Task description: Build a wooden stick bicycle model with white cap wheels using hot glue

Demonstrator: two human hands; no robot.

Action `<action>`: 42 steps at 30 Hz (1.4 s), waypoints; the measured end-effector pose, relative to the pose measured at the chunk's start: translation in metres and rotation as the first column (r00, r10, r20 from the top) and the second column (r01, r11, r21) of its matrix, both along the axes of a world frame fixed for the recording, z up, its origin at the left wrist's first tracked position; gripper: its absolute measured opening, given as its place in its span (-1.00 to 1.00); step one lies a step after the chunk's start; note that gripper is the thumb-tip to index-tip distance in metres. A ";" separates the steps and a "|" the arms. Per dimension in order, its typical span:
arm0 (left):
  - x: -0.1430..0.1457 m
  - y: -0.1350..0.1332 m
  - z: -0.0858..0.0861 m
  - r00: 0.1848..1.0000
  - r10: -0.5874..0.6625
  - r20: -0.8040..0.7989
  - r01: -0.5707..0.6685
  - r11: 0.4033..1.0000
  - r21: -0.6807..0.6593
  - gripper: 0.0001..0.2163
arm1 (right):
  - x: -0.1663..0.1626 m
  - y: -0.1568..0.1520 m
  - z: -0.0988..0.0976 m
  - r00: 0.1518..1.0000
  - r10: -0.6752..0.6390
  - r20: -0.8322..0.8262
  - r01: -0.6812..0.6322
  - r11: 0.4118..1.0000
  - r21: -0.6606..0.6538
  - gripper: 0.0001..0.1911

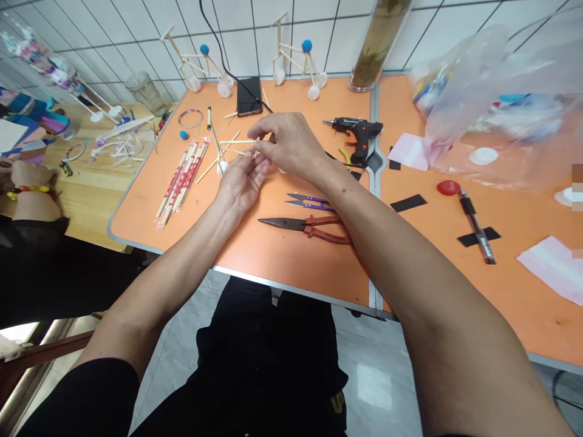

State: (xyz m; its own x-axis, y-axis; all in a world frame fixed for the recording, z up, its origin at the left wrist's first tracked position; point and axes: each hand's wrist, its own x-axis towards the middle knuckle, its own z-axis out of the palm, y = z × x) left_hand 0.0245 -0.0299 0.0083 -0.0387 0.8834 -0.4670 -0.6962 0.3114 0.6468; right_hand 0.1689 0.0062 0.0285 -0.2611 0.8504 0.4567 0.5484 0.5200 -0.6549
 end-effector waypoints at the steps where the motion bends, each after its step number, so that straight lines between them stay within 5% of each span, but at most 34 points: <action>1: 0.000 0.000 0.000 1.000 0.001 0.004 -0.001 1.000 -0.003 -0.70 | 0.000 0.000 0.000 1.000 0.000 0.003 0.000 1.000 0.000 -0.86; 19: -0.004 0.000 -0.003 0.998 -0.002 -0.059 0.004 0.999 0.040 -0.78 | 0.045 -0.014 0.049 0.984 -0.113 -0.135 0.124 0.989 0.078 -0.87; 32: -0.004 0.002 -0.005 0.995 0.001 -0.104 0.005 0.998 0.058 -0.81 | 0.058 -0.006 0.039 0.991 -0.134 -0.032 0.134 0.991 0.009 -0.77; 42: -0.004 -0.001 -0.002 0.996 -0.014 -0.093 0.021 0.997 0.074 -0.84 | 0.061 0.001 0.023 0.985 -0.002 0.175 0.024 0.991 -0.128 -0.79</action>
State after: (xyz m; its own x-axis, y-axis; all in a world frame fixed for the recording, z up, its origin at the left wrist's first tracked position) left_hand 0.0205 -0.0312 0.0066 -0.0623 0.9168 -0.3946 -0.6273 0.2715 0.7299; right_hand 0.2301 0.0070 0.0516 -0.3154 0.9031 0.2916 0.6658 0.4295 -0.6101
